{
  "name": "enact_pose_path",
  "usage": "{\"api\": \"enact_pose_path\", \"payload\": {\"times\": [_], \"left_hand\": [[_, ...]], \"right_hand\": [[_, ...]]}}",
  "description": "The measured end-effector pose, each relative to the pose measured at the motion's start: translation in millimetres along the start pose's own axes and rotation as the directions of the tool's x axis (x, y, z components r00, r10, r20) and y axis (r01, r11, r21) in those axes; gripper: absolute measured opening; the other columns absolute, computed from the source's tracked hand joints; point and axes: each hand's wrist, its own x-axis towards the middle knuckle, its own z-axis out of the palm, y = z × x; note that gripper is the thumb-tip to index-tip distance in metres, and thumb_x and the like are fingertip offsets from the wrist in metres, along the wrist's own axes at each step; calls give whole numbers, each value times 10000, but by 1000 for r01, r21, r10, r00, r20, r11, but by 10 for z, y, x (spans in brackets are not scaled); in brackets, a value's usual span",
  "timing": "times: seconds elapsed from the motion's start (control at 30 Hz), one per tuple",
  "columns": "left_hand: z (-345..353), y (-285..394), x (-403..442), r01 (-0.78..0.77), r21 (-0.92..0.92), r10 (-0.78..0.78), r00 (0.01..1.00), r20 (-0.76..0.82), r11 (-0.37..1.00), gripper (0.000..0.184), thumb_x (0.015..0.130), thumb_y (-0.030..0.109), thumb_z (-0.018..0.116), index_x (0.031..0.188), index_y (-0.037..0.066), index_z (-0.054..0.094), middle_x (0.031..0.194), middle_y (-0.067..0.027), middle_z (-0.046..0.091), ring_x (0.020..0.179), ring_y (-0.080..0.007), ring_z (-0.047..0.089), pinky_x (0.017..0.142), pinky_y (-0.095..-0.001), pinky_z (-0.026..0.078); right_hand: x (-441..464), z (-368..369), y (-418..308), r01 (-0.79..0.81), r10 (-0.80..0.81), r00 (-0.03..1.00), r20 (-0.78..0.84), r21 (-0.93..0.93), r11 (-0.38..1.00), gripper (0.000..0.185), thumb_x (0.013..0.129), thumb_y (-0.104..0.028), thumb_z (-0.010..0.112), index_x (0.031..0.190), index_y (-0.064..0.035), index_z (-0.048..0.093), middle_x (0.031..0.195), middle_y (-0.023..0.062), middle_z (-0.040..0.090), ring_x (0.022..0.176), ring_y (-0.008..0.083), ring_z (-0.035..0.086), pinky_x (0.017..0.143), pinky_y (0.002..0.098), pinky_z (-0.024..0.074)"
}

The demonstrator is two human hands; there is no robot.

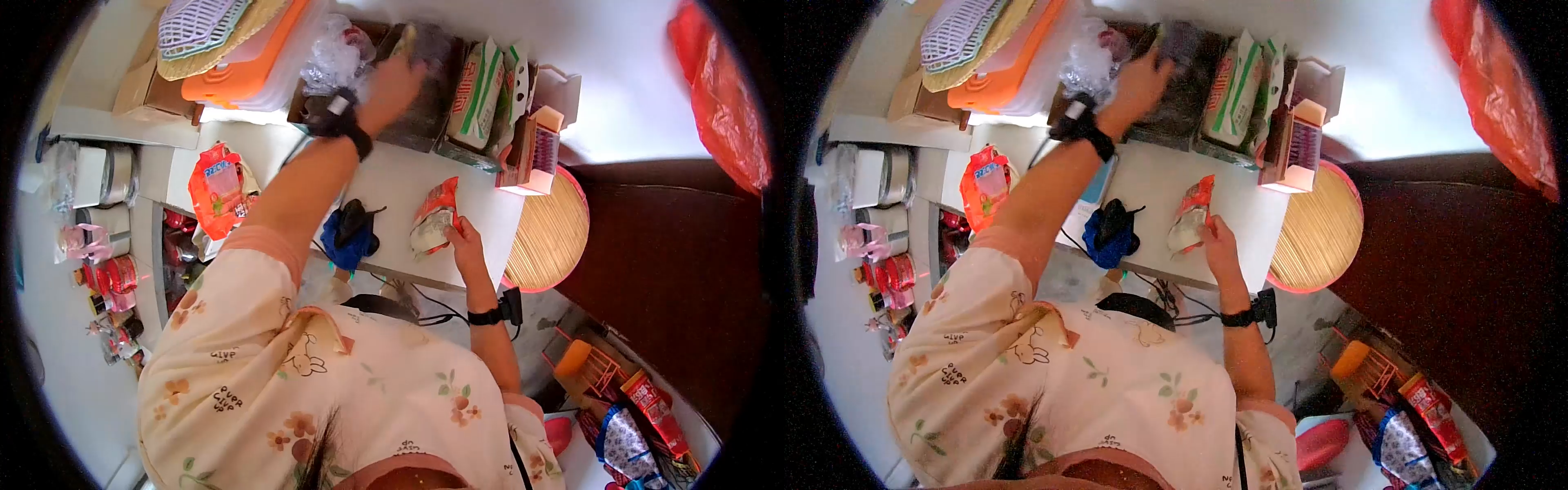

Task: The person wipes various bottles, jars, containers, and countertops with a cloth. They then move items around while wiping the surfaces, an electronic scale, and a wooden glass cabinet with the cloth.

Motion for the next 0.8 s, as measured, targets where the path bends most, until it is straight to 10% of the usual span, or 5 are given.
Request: {"api": "enact_pose_path", "payload": {"times": [0.27, 0.8], "left_hand": [[-818, 12, 286, -227, 21, 218, 897, -383, 974, 440, 1012, 356, 500, 941, -20, 715, 920, -301, 683, 924, -498, 641, 842, -564, 485], [-870, -79, 120, -242, -197, 103, 840, -532, 950, 444, 1020, 397, 523, 1043, -11, 694, 920, -285, 683, 916, -475, 651, 802, -502, 481]], "right_hand": [[18, -120, 18, 9, -7, 999, -38, 68, 998, 182, 939, -103, 600, 1072, 22, 606, 923, 66, 624, 868, 152, 544, 823, 294, 467], [-200, -133, -542, 49, -50, 999, -16, -17, 999, 139, 971, -69, 595, 1088, 6, 599, 929, 5, 596, 888, 103, 530, 827, 251, 456]]}}
